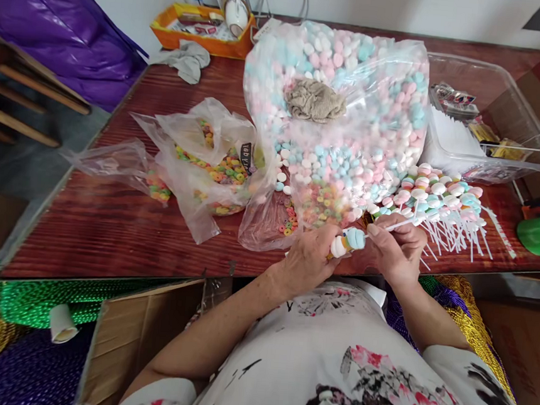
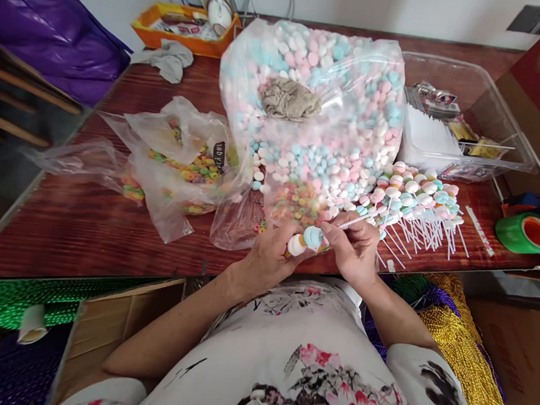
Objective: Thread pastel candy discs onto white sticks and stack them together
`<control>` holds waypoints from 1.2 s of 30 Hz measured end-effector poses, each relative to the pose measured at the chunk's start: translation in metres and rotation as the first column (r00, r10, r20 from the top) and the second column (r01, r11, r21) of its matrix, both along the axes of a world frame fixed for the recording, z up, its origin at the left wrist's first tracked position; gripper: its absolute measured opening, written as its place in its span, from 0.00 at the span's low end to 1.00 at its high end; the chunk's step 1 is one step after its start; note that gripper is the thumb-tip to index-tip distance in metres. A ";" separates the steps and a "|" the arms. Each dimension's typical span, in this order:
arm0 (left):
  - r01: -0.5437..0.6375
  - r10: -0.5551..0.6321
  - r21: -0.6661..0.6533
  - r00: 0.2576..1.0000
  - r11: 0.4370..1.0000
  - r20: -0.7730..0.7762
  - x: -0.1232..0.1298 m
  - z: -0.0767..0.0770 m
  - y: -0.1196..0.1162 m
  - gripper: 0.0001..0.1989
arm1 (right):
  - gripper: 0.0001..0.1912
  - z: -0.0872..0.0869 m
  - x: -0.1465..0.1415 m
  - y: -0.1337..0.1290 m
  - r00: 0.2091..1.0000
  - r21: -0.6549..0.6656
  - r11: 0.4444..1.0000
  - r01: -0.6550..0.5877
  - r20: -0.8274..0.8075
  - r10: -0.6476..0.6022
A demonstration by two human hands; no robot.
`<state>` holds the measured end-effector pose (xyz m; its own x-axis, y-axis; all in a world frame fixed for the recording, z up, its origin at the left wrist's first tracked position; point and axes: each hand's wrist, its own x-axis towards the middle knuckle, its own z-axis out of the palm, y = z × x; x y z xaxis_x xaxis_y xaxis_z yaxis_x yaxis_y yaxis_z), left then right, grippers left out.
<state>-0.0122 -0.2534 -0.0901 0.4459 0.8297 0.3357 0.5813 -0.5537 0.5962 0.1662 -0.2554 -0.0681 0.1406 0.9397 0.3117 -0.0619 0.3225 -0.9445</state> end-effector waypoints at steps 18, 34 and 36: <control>0.104 -0.044 -0.380 0.986 0.919 0.162 -0.004 0.006 0.007 0.37 | 0.19 -0.002 -0.002 0.025 0.890 -0.092 0.950 -0.298 0.334 0.311; 0.524 -0.099 -0.800 0.848 0.292 0.520 -0.029 -0.008 0.017 0.18 | 0.05 -0.012 0.013 0.033 0.904 -0.029 0.904 -0.427 0.022 0.428; 0.474 -0.010 -0.788 0.859 0.393 0.512 -0.024 -0.015 0.014 0.19 | 0.03 -0.009 0.010 0.033 0.938 0.000 0.939 -0.343 0.045 0.342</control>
<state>-0.0361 -0.2399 -0.1051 0.7114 0.6303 -0.3109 0.1218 0.3250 0.9378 0.1761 -0.2226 -0.0775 -0.2033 0.9260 0.3180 -0.1291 0.2966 -0.9462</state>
